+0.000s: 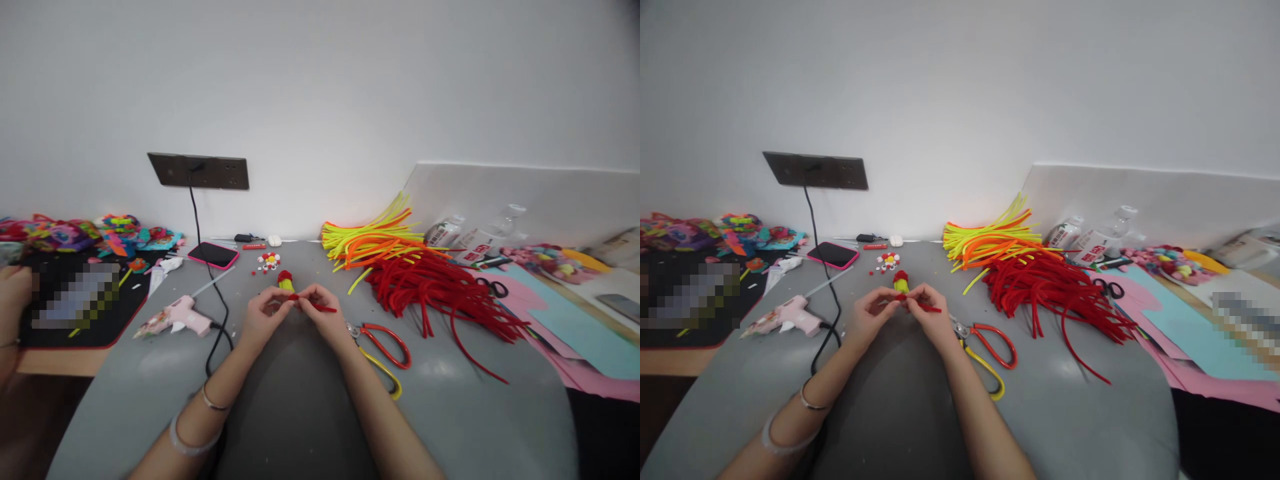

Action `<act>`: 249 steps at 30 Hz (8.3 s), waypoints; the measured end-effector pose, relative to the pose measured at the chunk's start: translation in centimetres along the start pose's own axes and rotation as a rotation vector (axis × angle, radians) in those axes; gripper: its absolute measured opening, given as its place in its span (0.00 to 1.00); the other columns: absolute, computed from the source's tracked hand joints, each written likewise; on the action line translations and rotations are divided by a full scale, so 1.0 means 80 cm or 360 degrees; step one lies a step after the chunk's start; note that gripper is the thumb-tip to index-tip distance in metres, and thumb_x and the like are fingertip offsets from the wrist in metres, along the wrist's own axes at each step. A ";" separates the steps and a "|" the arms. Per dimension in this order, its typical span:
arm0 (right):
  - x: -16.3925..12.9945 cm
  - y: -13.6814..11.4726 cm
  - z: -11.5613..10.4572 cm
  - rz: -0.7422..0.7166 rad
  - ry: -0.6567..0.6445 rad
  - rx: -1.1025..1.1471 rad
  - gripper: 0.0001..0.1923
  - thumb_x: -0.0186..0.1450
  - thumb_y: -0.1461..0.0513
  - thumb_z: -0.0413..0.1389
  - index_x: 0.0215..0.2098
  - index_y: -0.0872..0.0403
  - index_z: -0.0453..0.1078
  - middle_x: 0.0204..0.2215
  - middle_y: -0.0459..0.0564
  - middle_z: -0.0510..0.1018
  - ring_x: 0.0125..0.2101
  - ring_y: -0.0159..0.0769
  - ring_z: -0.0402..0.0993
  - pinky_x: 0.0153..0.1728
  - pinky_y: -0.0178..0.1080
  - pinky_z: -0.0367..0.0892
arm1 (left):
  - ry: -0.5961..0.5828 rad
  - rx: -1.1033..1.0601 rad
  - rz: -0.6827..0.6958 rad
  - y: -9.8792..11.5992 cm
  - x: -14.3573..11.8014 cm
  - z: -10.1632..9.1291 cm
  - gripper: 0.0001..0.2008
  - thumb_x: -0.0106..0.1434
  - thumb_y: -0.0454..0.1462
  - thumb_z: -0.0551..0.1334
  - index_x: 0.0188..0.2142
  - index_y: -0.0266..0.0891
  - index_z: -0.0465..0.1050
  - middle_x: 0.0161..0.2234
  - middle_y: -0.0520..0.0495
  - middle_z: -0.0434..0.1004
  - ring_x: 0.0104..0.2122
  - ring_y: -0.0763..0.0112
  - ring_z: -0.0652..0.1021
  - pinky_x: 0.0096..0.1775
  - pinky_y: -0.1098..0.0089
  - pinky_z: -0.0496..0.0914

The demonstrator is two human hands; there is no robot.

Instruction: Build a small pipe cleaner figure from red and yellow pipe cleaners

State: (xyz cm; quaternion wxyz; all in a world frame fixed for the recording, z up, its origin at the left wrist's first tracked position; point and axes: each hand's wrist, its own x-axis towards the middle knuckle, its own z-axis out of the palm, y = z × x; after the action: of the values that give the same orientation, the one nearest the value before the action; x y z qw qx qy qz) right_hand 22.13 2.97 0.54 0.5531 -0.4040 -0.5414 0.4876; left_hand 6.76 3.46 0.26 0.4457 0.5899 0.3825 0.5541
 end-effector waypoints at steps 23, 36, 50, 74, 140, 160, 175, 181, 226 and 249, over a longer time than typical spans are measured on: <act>0.003 -0.002 -0.005 -0.0148 0.0062 -0.0081 0.04 0.57 0.60 0.62 0.29 0.53 0.75 0.28 0.48 0.80 0.32 0.37 0.76 0.38 0.39 0.71 | -0.0228 -0.0751 -0.0744 -0.007 0.004 0.002 0.20 0.49 0.38 0.74 0.41 0.36 0.75 0.29 0.51 0.78 0.26 0.76 0.78 0.30 0.76 0.73; 0.001 0.002 -0.006 -0.0131 0.0127 -0.0075 0.09 0.55 0.57 0.65 0.27 0.53 0.73 0.29 0.50 0.81 0.34 0.40 0.78 0.38 0.42 0.72 | -0.0287 -0.0838 -0.0873 0.000 0.005 0.002 0.16 0.47 0.37 0.74 0.32 0.34 0.73 0.26 0.51 0.77 0.24 0.77 0.78 0.28 0.78 0.71; 0.002 -0.001 -0.001 -0.0286 0.0049 -0.0201 0.03 0.60 0.60 0.60 0.31 0.52 0.74 0.30 0.49 0.77 0.34 0.37 0.74 0.40 0.39 0.69 | -0.0301 -0.0853 -0.0898 0.000 0.007 0.001 0.14 0.48 0.36 0.74 0.30 0.35 0.72 0.26 0.52 0.76 0.26 0.75 0.80 0.30 0.78 0.73; 0.001 -0.004 -0.003 -0.0135 -0.0048 -0.0136 0.09 0.59 0.55 0.61 0.31 0.53 0.75 0.29 0.48 0.78 0.30 0.36 0.75 0.35 0.38 0.72 | -0.0103 -0.0521 -0.0474 -0.009 0.004 0.002 0.15 0.51 0.43 0.72 0.31 0.37 0.73 0.26 0.52 0.78 0.25 0.72 0.80 0.30 0.72 0.74; 0.003 0.009 -0.001 0.0074 -0.0179 0.0239 0.15 0.59 0.51 0.63 0.29 0.52 0.66 0.21 0.42 0.73 0.22 0.31 0.70 0.27 0.35 0.67 | -0.0223 -0.0732 -0.0581 -0.006 0.006 0.000 0.16 0.50 0.39 0.73 0.36 0.37 0.73 0.30 0.50 0.78 0.28 0.72 0.78 0.33 0.72 0.72; 0.005 0.002 -0.002 0.0028 -0.0011 0.0047 0.15 0.55 0.51 0.64 0.27 0.53 0.70 0.21 0.45 0.73 0.24 0.33 0.70 0.30 0.37 0.68 | -0.0048 -0.0735 -0.0665 -0.004 0.007 -0.003 0.16 0.46 0.41 0.75 0.31 0.36 0.76 0.26 0.52 0.78 0.24 0.75 0.77 0.32 0.73 0.73; 0.004 -0.001 -0.005 0.0076 -0.0069 0.0033 0.14 0.56 0.51 0.64 0.27 0.54 0.72 0.21 0.45 0.74 0.25 0.33 0.71 0.31 0.37 0.68 | -0.0143 -0.0663 -0.0565 -0.001 0.006 -0.002 0.16 0.47 0.39 0.74 0.36 0.37 0.79 0.27 0.50 0.79 0.26 0.74 0.76 0.32 0.73 0.71; 0.003 -0.002 -0.005 0.0192 -0.0093 0.0126 0.16 0.54 0.49 0.65 0.27 0.54 0.72 0.21 0.44 0.75 0.24 0.33 0.71 0.31 0.37 0.69 | -0.0132 -0.0578 -0.0546 -0.007 0.005 -0.004 0.12 0.47 0.40 0.74 0.30 0.36 0.80 0.24 0.48 0.79 0.24 0.73 0.76 0.31 0.72 0.71; 0.057 0.013 -0.025 0.0427 -0.0267 0.0119 0.15 0.47 0.56 0.69 0.27 0.56 0.72 0.21 0.43 0.76 0.24 0.30 0.71 0.30 0.34 0.65 | -0.0303 0.1004 0.0592 -0.035 0.054 -0.023 0.26 0.56 0.31 0.64 0.54 0.43 0.63 0.55 0.41 0.69 0.54 0.57 0.70 0.50 0.59 0.68; 0.043 0.004 -0.014 0.0047 -0.0141 0.0049 0.13 0.52 0.55 0.66 0.28 0.54 0.73 0.24 0.44 0.76 0.24 0.31 0.67 0.29 0.35 0.65 | 0.0004 0.0559 0.0476 -0.020 0.040 -0.012 0.06 0.60 0.39 0.64 0.32 0.39 0.74 0.46 0.41 0.75 0.50 0.59 0.72 0.54 0.56 0.62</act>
State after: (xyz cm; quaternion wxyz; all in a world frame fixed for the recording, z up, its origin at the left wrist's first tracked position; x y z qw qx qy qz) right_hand 22.99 6.47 0.86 0.5275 -0.3814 -0.5518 0.5214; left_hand 6.16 7.10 -0.25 0.2486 0.7080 0.3818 0.5396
